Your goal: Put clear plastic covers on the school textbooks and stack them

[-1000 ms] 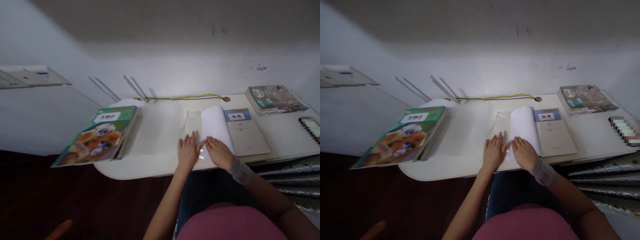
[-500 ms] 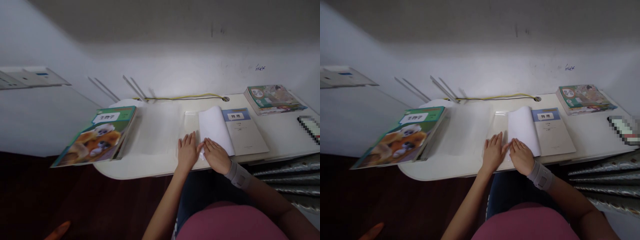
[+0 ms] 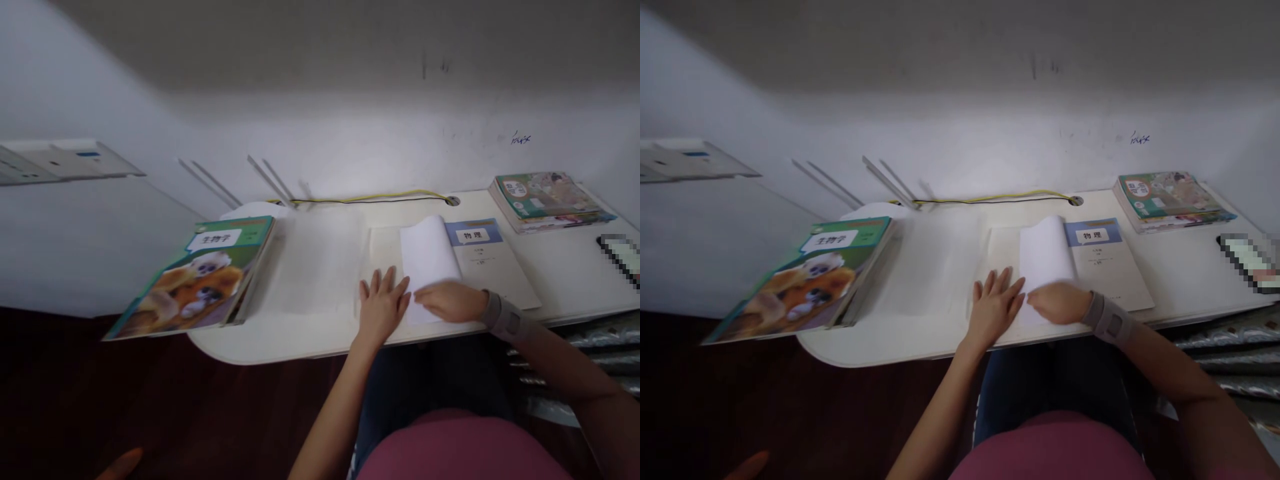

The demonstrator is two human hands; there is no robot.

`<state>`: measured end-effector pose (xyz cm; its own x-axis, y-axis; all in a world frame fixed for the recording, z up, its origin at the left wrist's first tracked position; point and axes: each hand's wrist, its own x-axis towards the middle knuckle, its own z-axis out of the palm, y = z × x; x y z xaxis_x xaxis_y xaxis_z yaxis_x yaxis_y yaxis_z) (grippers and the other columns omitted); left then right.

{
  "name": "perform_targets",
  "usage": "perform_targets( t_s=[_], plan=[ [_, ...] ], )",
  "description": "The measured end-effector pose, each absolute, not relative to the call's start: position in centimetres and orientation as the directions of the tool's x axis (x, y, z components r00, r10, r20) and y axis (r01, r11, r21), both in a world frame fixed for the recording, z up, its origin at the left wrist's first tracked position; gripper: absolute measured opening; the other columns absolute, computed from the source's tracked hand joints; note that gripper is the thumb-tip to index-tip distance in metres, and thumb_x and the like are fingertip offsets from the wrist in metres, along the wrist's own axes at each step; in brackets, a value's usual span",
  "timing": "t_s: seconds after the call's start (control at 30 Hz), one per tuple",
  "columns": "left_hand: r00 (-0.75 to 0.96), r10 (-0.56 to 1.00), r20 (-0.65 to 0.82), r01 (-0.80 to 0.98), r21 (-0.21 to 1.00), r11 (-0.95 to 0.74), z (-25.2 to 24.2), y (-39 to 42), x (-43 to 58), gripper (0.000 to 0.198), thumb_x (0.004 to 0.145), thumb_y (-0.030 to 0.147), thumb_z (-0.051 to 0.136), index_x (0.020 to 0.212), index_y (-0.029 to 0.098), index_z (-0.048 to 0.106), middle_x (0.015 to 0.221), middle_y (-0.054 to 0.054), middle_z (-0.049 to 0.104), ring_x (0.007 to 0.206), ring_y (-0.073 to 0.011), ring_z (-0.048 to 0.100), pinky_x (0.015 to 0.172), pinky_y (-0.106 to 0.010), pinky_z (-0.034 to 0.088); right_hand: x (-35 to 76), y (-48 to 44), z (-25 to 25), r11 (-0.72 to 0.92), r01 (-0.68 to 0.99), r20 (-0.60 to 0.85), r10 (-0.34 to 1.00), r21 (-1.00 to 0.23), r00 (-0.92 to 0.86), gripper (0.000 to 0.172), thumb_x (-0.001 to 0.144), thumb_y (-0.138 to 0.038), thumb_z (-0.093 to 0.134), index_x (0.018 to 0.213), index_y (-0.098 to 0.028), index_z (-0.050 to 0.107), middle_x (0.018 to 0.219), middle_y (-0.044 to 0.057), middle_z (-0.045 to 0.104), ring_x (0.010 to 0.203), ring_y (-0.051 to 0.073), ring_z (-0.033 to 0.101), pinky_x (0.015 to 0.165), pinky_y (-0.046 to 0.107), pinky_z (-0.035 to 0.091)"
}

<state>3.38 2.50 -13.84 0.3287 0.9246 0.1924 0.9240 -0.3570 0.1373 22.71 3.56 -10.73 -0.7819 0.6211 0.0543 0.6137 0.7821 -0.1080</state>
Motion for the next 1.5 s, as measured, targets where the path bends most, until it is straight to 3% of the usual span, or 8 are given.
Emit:
perform_targets(
  t_s=[0.17, 0.4, 0.73, 0.83, 0.97, 1.13, 1.3, 1.5],
  plan=[
    [0.336, 0.925, 0.179, 0.926, 0.118, -0.359, -13.6, 2.4, 3.4, 0.041, 0.091, 0.042, 0.039, 0.128, 0.032, 0.053, 0.142, -0.008, 0.042, 0.131, -0.0375, 0.033, 0.101, -0.064, 0.026, 23.4, 8.7, -10.1, 0.712, 0.696, -0.024, 0.701, 0.091, -0.713, 0.03, 0.089, -0.023, 0.049, 0.115, -0.013, 0.06, 0.126, 0.014, 0.057, 0.121, 0.026, 0.048, 0.102, 0.046, 0.031],
    [0.309, 0.932, 0.192, 0.927, 0.159, -0.34, -14.0, 2.2, 3.2, 0.048, 0.088, 0.051, 0.042, 0.13, 0.028, 0.05, 0.144, -0.01, 0.039, 0.133, -0.0369, 0.03, 0.103, -0.061, 0.026, 22.9, 8.8, -10.6, 0.705, 0.703, -0.07, 0.709, 0.093, -0.702, 0.053, 0.087, -0.048, 0.051, 0.132, -0.02, 0.048, 0.136, 0.017, 0.048, 0.124, 0.031, 0.045, 0.102, 0.051, 0.028],
    [0.301, 0.866, 0.399, 0.86, 0.279, -0.427, -14.4, 1.4, 3.3, 0.037, 0.088, 0.038, 0.048, 0.118, 0.018, 0.057, 0.133, -0.016, 0.051, 0.126, -0.0292, 0.043, 0.102, -0.051, 0.036, 21.8, 8.8, -10.9, 0.7, 0.709, -0.08, 0.714, 0.08, -0.696, 0.055, 0.089, -0.049, 0.046, 0.136, -0.023, 0.043, 0.14, 0.019, 0.042, 0.127, 0.033, 0.041, 0.103, 0.054, 0.027],
    [0.275, 0.886, 0.373, 0.89, 0.25, -0.382, -14.9, 0.5, 3.6, 0.044, 0.088, 0.04, 0.049, 0.126, 0.017, 0.052, 0.136, -0.016, 0.048, 0.129, -0.0323, 0.039, 0.101, -0.055, 0.035, 21.3, 8.9, -10.9, 0.7, 0.714, -0.064, 0.714, 0.023, -0.697, 0.049, 0.091, -0.043, 0.044, 0.135, -0.021, 0.045, 0.139, 0.019, 0.044, 0.127, 0.031, 0.042, 0.104, 0.053, 0.027],
    [0.277, 0.908, 0.313, 0.916, 0.199, -0.348, -15.0, 0.3, 3.7, 0.041, 0.087, 0.037, 0.051, 0.125, 0.021, 0.054, 0.138, -0.014, 0.046, 0.129, -0.0358, 0.038, 0.1, -0.058, 0.034, 22.8, 9.7, -10.7, 0.699, 0.69, 0.071, 0.71, -0.188, -0.7, 0.043, 0.095, -0.034, 0.036, 0.134, -0.02, 0.045, 0.137, 0.012, 0.048, 0.129, 0.023, 0.04, 0.106, 0.047, 0.029],
    [0.294, 0.909, 0.297, 0.917, 0.181, -0.356, -14.7, 0.4, 3.6, 0.036, 0.089, 0.035, 0.047, 0.121, 0.022, 0.058, 0.136, -0.013, 0.049, 0.128, -0.036, 0.04, 0.099, -0.059, 0.034, 27.1, 11.3, -12.4, 0.57, 0.74, 0.314, 0.82, -0.357, -0.479, 0.058, 0.09, -0.048, 0.04, 0.132, -0.009, 0.046, 0.144, 0.02, 0.036, 0.136, 0.03, 0.027, 0.109, 0.049, 0.026],
    [0.369, 0.862, 0.349, 0.875, 0.183, -0.449, -14.4, 0.1, 3.6, 0.05, 0.088, 0.046, 0.047, 0.131, 0.021, 0.049, 0.141, -0.013, 0.044, 0.132, -0.0341, 0.033, 0.102, -0.057, 0.033, 27.9, 11.3, -15.1, 0.488, 0.776, 0.296, 0.87, -0.399, -0.395, 0.067, 0.086, -0.054, 0.047, 0.135, -0.008, 0.043, 0.149, 0.021, 0.025, 0.137, 0.034, 0.022, 0.108, 0.052, 0.026],
    [0.504, 0.809, 0.302, 0.821, 0.121, -0.557, -14.0, 0.2, 3.5, 0.059, 0.087, 0.052, 0.044, 0.138, 0.022, 0.039, 0.142, -0.01, 0.043, 0.136, -0.0363, 0.023, 0.103, -0.062, 0.027, 26.7, 10.6, -15.5, 0.469, 0.808, 0.271, 0.879, -0.357, -0.391, 0.065, 0.082, -0.049, 0.055, 0.135, -0.013, 0.044, 0.149, 0.018, 0.026, 0.138, 0.034, 0.02, 0.108, 0.053, 0.025]
  ],
)
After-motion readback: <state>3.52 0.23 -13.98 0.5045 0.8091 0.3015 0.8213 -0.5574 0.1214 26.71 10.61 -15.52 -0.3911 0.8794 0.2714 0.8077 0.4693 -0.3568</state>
